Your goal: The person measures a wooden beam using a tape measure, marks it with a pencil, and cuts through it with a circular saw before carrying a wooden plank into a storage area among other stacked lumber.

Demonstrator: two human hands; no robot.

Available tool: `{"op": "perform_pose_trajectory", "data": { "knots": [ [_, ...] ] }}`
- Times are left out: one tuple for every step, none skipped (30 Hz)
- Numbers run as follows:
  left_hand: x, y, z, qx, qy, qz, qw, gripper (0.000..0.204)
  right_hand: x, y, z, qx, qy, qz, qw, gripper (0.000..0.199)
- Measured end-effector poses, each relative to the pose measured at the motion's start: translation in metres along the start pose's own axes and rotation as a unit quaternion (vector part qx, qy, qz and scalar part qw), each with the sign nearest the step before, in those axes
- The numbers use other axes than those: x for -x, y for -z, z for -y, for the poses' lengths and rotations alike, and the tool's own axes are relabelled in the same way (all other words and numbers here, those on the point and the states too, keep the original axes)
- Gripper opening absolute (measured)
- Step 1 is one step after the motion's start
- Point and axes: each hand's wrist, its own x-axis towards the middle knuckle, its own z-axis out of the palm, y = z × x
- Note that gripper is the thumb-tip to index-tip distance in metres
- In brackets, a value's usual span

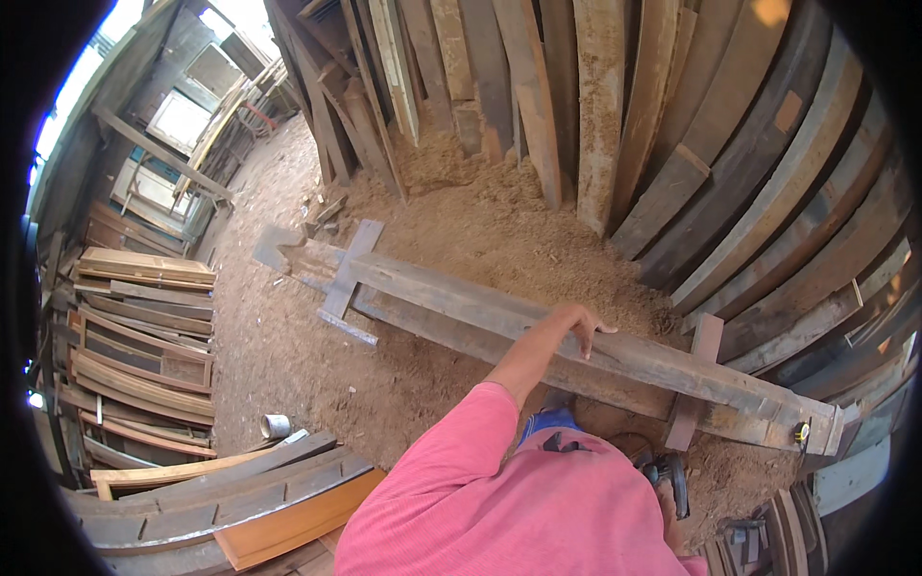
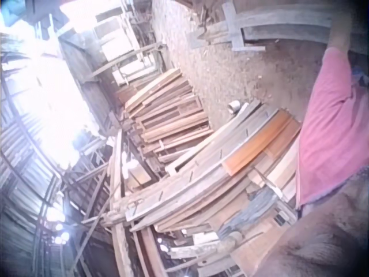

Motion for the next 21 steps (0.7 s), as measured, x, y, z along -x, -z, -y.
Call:
{"op": "perform_pose_trajectory", "data": {
  "knots": [
    [0.005, 0.004, -0.004, -0.005, -0.003, 0.004, 1.0, 0.128, -0.001, -0.001, -0.002, -0.002, -0.002, -0.003, 1.0, 0.022],
    [0.011, 0.007, -0.007, 0.016, -0.009, 0.007, 1.0, 0.123, 0.0, -0.002, -0.005, -0.004, -0.005, -0.006, 1.0, 0.022],
    [0.015, 0.012, -0.013, 0.035, -0.012, 0.01, 0.999, 0.117, 0.001, -0.003, -0.007, -0.009, -0.004, -0.007, 1.0, 0.022],
    [0.012, 0.012, -0.004, 0.036, -0.004, 0.007, 0.999, 0.117, -0.003, -0.007, -0.001, -0.006, 0.009, -0.002, 1.0, 0.022],
    [0.01, 0.013, 0.006, 0.002, -0.024, -0.036, 0.999, 0.115, -0.002, -0.011, -0.001, -0.011, 0.02, 0.004, 1.0, 0.022],
    [0.0, 0.017, -0.006, -0.043, -0.057, -0.072, 0.995, 0.113, -0.002, -0.005, -0.011, -0.013, 0.031, -0.001, 0.999, 0.022],
    [-0.002, 0.025, -0.009, -0.064, -0.059, -0.089, 0.992, 0.109, -0.003, -0.006, -0.02, -0.019, 0.053, -0.005, 0.998, 0.022],
    [-0.019, 0.023, -0.026, -0.092, -0.096, -0.084, 0.988, 0.106, 0.002, 0.0, -0.045, -0.01, 0.073, -0.022, 0.997, 0.023],
    [-0.031, 0.015, -0.007, -0.087, -0.139, -0.082, 0.983, 0.104, 0.005, 0.003, -0.04, 0.018, 0.113, -0.03, 0.993, 0.023],
    [-0.032, 0.011, 0.026, -0.017, -0.205, -0.039, 0.978, 0.106, 0.005, 0.003, -0.033, 0.062, 0.151, -0.025, 0.986, 0.023],
    [-0.028, 0.013, 0.054, -0.077, -0.216, -0.092, 0.969, 0.105, 0.011, 0.002, -0.025, 0.084, 0.176, -0.028, 0.98, 0.023],
    [-0.029, 0.016, 0.043, -0.077, -0.19, -0.069, 0.976, 0.103, 0.022, 0.005, -0.025, 0.102, 0.123, -0.024, 0.987, 0.025],
    [-0.015, 0.019, 0.034, -0.06, -0.16, -0.052, 0.984, 0.104, 0.038, 0.008, -0.02, 0.117, 0.075, -0.016, 0.99, 0.027],
    [-0.008, 0.018, 0.039, -0.051, -0.121, -0.072, 0.989, 0.102, 0.04, 0.013, 0.004, 0.172, 0.05, 0.031, 0.983, 0.032],
    [-0.004, 0.019, 0.036, -0.061, -0.1, -0.074, 0.99, 0.1, 0.044, 0.013, 0.005, 0.151, 0.038, 0.019, 0.988, 0.032],
    [-0.002, 0.022, 0.026, -0.067, -0.083, -0.08, 0.991, 0.097, 0.045, 0.018, 0.006, 0.168, 0.031, 0.022, 0.985, 0.032],
    [0.0, 0.022, 0.009, -0.087, -0.088, -0.069, 0.99, 0.097, 0.05, 0.018, 0.0, 0.184, 0.024, 0.032, 0.982, 0.033],
    [0.004, 0.022, -0.006, -0.042, -0.081, -0.045, 0.995, 0.096, 0.052, 0.015, -0.012, 0.169, 0.015, 0.025, 0.985, 0.033],
    [0.006, 0.02, -0.012, 0.008, -0.072, -0.024, 0.997, 0.095, 0.052, 0.01, -0.023, 0.155, 0.02, 0.01, 0.988, 0.033],
    [0.0, 0.019, -0.011, -0.002, -0.074, -0.019, 0.997, 0.095, 0.051, 0.007, -0.034, 0.143, 0.025, -0.005, 0.989, 0.034],
    [-0.002, 0.021, 0.006, -0.026, -0.068, -0.049, 0.996, 0.096, 0.049, 0.005, -0.031, 0.14, 0.03, -0.007, 0.99, 0.034]
  ]
}}
